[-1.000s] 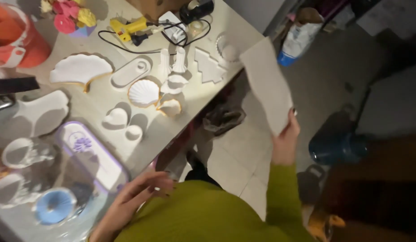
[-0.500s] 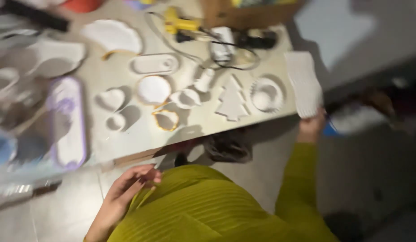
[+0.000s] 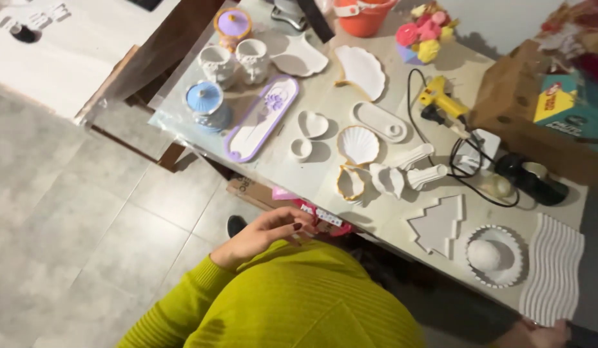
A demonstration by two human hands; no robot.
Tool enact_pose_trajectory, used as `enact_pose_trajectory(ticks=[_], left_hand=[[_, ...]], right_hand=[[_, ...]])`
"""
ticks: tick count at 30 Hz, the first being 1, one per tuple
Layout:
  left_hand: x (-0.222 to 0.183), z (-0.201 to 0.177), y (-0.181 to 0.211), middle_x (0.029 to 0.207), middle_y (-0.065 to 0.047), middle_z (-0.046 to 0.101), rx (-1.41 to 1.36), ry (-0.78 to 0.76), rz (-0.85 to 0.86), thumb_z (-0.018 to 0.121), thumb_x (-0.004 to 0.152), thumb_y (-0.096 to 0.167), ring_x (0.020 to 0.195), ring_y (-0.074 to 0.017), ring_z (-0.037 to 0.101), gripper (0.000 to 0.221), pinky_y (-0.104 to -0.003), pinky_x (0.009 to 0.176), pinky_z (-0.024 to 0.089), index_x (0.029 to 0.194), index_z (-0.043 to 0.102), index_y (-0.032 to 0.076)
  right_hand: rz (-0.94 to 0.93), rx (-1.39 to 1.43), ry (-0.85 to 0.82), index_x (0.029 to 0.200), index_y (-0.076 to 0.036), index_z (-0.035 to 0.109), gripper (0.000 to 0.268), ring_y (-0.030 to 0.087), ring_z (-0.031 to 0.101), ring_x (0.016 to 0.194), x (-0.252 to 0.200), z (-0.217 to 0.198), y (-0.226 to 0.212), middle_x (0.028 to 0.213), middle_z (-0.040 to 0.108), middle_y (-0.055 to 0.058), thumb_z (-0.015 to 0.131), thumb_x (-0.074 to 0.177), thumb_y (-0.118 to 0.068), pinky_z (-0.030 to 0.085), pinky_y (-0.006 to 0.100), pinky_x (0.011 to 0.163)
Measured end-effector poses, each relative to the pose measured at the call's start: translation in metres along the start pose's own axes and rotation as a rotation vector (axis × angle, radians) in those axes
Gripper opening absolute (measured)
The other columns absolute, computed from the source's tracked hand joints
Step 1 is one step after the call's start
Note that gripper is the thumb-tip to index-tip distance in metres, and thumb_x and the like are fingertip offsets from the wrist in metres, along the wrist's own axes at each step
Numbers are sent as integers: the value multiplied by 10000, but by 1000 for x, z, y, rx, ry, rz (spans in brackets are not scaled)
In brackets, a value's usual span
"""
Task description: Apply gold leaf or pigment to the interior of a candle holder using a brush.
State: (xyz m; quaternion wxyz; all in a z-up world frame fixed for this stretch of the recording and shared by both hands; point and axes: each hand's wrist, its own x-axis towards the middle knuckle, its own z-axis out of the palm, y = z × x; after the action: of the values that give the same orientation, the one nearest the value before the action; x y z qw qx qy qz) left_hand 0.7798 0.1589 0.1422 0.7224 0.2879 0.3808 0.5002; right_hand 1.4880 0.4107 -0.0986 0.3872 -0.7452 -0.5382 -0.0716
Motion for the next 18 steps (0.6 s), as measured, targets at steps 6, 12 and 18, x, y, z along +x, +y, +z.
enact_pose_trajectory(ticks=[6,12,18], left_hand=[[7,-4,-7,1257,-69,682,19,-45,9,529,1055,157,1158,-181,658,338,-319,950,526,1372,571,49],[12,-12,-15,1241,-81,699,65,4,-15,548,1049,163,1145,-176,668,321,-325,930,541,1337,594,30],[16,-19,-17,1218,-79,717,55,32,-27,549,1033,153,1116,-169,673,328,-320,920,549,1334,600,33]], right_hand=[[442,278,-4,984,-59,752,230,208,685,752,5,-31,24,949,738,61,795,932,-279,542,361,617],[826,493,57,901,-84,766,220,126,686,668,-5,-84,42,874,751,-4,832,925,-293,525,316,522],[618,450,-94,832,-13,664,392,212,535,626,-25,-104,3,805,608,79,731,1056,-328,364,369,530]])
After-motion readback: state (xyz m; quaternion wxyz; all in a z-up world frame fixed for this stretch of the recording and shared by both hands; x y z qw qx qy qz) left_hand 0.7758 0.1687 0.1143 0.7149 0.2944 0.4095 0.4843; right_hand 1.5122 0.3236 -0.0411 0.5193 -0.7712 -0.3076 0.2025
